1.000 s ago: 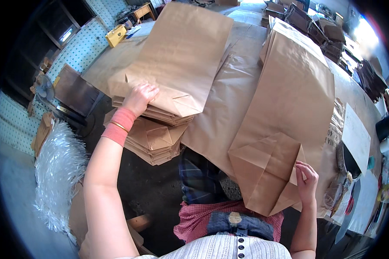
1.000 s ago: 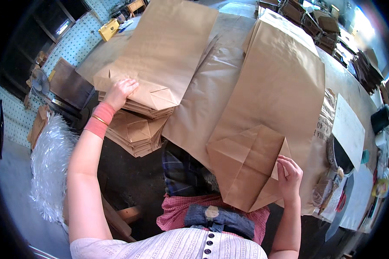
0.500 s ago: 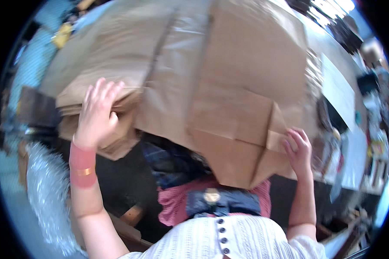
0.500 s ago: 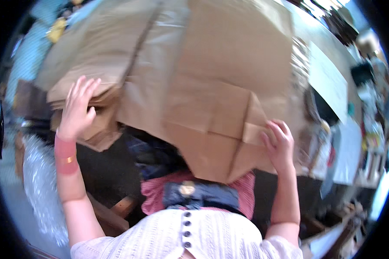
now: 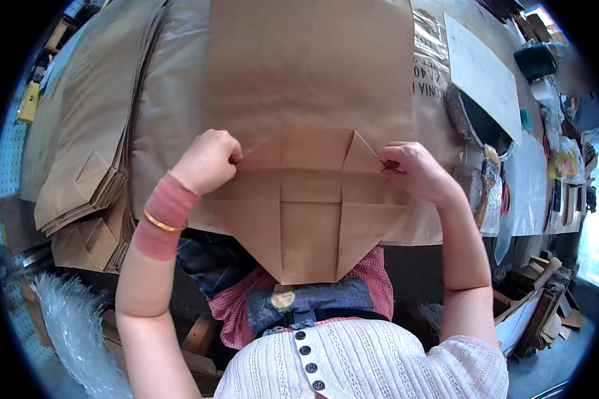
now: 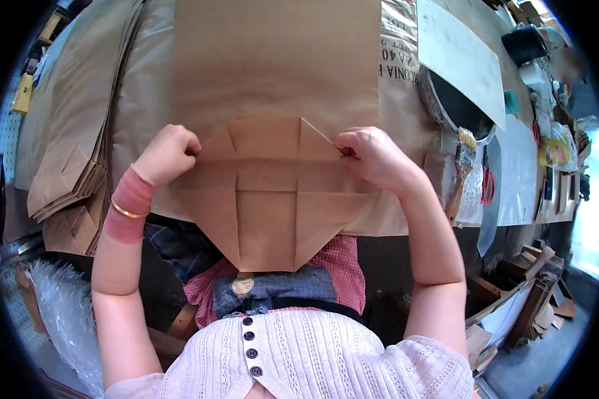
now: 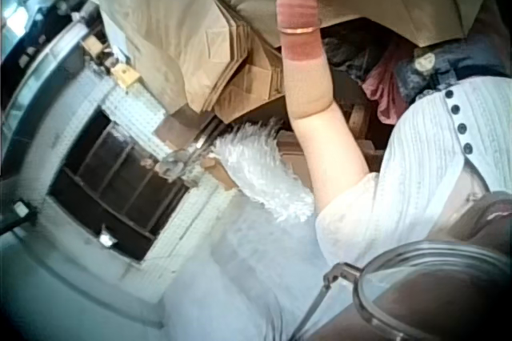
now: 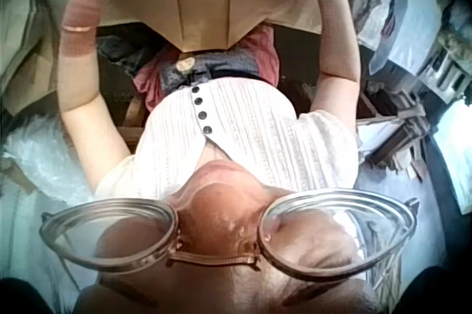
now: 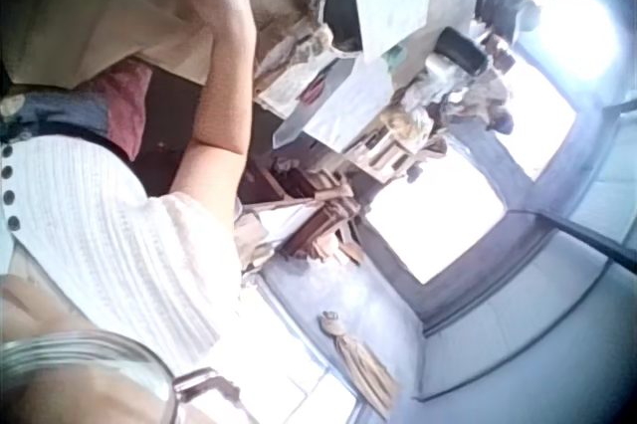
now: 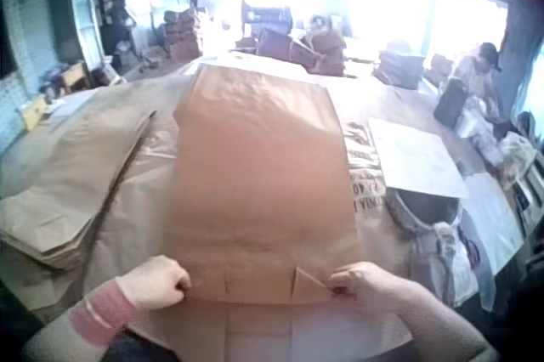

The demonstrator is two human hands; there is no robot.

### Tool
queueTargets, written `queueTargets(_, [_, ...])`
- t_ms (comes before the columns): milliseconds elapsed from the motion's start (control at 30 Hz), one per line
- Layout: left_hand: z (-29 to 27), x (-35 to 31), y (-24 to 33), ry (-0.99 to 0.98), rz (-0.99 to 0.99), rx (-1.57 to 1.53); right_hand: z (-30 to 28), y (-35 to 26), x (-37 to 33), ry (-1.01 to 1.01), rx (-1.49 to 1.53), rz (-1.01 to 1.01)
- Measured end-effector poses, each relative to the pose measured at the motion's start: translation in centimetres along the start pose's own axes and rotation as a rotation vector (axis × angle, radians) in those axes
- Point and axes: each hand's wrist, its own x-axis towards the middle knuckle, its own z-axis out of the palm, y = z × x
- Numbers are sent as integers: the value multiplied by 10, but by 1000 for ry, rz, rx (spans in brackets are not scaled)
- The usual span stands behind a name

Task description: The person sews the top flap of a brown paper bag using a needle and thread. They repeatedly pull the thread through the folded paper to secure the closure, then use a brush to apply a substance to the flap. The person continues this sewing and brushing process on multiple bags.

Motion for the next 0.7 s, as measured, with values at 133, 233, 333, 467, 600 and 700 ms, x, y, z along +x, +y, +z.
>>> queueTargets(133, [15, -15, 10, 109, 210, 349, 5, -13, -1, 78, -387, -305])
queueTargets(233, [38, -30, 35, 280, 134, 710, 18, -24, -12, 67, -652, -299])
queueTargets(333, [48, -49, 58, 302, 121, 576, 44, -48, -28, 179, -716, -15])
queueTargets(467, [86, -35, 98, 170, 214, 134, 91, -89, -1, 195, -187, -225])
queueTargets(600, [96, -55, 62, 314, 50, 90, 85, -59, -37, 178, -185, 14])
queueTargets(700, [91, -66, 46, 330, -28, 80, 75, -41, -59, 220, -241, 149])
